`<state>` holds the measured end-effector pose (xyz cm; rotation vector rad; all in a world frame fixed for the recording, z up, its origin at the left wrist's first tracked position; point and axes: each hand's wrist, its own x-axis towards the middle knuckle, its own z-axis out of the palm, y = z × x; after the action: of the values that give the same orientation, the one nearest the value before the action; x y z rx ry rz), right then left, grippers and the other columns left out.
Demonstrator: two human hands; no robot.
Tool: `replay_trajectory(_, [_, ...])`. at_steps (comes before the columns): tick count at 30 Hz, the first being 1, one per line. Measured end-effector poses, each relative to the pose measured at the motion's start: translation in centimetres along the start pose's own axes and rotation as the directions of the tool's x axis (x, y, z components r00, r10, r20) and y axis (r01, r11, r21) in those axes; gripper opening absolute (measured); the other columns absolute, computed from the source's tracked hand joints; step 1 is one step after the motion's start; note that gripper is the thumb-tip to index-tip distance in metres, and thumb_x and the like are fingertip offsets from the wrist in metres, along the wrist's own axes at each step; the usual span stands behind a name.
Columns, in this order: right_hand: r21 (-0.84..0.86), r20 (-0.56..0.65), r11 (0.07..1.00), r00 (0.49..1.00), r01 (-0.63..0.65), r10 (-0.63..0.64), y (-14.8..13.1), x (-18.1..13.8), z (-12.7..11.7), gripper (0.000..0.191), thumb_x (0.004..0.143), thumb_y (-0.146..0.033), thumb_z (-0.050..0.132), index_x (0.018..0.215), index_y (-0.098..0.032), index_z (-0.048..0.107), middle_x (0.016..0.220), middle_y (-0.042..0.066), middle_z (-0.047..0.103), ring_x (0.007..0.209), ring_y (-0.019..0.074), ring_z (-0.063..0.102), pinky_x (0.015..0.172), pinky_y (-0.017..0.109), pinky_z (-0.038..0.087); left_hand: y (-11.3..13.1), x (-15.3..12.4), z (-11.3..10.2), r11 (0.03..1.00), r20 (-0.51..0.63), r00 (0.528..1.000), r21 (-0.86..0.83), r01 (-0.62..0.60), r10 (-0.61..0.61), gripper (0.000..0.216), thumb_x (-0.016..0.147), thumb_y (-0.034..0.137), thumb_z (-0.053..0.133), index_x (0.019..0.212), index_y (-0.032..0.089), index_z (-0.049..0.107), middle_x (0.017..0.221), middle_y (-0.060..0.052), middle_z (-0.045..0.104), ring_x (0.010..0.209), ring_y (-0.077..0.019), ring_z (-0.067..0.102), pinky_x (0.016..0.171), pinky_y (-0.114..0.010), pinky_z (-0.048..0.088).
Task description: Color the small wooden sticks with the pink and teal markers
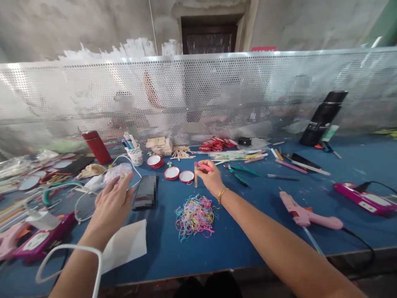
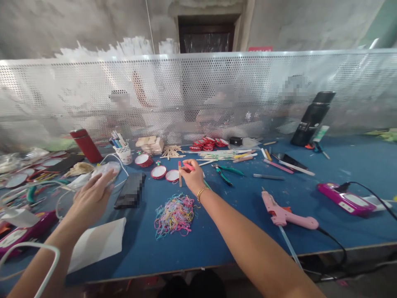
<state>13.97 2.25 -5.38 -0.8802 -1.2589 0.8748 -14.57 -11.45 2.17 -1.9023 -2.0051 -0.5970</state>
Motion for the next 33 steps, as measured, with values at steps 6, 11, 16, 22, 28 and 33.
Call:
replay_trajectory(6, [0.064,0.064,0.996,0.996,-0.058,0.054,-1.2,-0.5,0.0,0.033,0.066,-0.026,0.071,0.095,-0.021,0.057,0.076,-0.001,0.066,0.072,0.0153,0.066,0.074,0.030,0.053,4.8,-3.7,0.7,0.966,-0.011,0.986,-0.200,-0.163,0.164,0.037,0.094,0.033,0.040,0.121,0.021,0.062,0.117,-0.008,0.070,0.114,-0.0259,0.062,0.100,-0.041,0.047])
replay_trajectory(11, [0.104,0.196,0.992,0.980,-0.066,0.044,-2.3,-1.2,0.2,0.033,0.066,-0.025,0.072,0.096,-0.022,0.056,0.078,-0.002,0.066,0.073,0.0152,0.066,0.074,0.031,0.054,11.8,-4.3,3.5,0.922,0.050,0.963,-0.305,-0.239,0.266,0.043,0.089,0.021,0.048,0.131,0.016,0.054,0.124,-0.012,0.067,0.114,-0.0255,0.062,0.098,-0.041,0.048])
replay_trajectory(16, [0.070,0.261,0.996,0.964,-0.062,0.041,-2.4,-1.5,0.3,0.033,0.067,-0.026,0.072,0.097,-0.023,0.057,0.080,-0.001,0.067,0.076,0.0171,0.067,0.077,0.033,0.055,14.3,-0.9,5.4,0.952,0.139,0.976,-0.283,-0.121,0.165,0.051,0.084,0.014,0.050,0.133,0.003,0.049,0.128,-0.023,0.061,0.117,-0.0317,0.058,0.101,-0.046,0.042])
replay_trajectory(22, [0.073,0.289,0.997,0.957,-0.026,0.004,-2.4,-1.5,0.3,0.033,0.067,-0.027,0.072,0.096,-0.023,0.057,0.085,-0.001,0.066,0.079,0.0158,0.067,0.077,0.031,0.055,14.5,1.5,6.4,0.833,0.330,0.932,-0.551,0.058,0.153,0.021,0.087,0.018,0.046,0.096,0.016,0.065,0.095,-0.011,0.073,0.087,-0.0222,0.067,0.075,-0.030,0.045])
replay_trajectory(28, [0.023,0.316,1.000,0.949,0.002,-0.009,-2.2,-1.7,0.6,0.033,0.068,-0.031,0.071,0.097,-0.023,0.057,0.083,-0.001,0.066,0.076,0.0159,0.067,0.073,0.030,0.056,13.8,2.2,9.5,0.689,0.279,0.957,-0.709,0.149,0.080,0.018,0.086,0.029,0.050,0.079,0.018,0.062,0.073,-0.005,0.069,0.062,-0.0166,0.059,0.058,-0.025,0.037])
replay_trajectory(33, [0.046,0.074,0.998,0.997,0.032,-0.035,-2.5,-1.2,0.3,0.026,0.081,-0.046,0.060,0.090,-0.021,0.058,0.077,0.000,0.067,0.073,0.0157,0.067,0.072,0.029,0.055,13.0,2.5,11.8,0.561,0.315,0.946,-0.799,0.219,0.079,0.023,0.082,0.041,0.056,0.074,0.020,0.060,0.062,-0.001,0.064,0.054,-0.0150,0.056,0.052,-0.025,0.036])
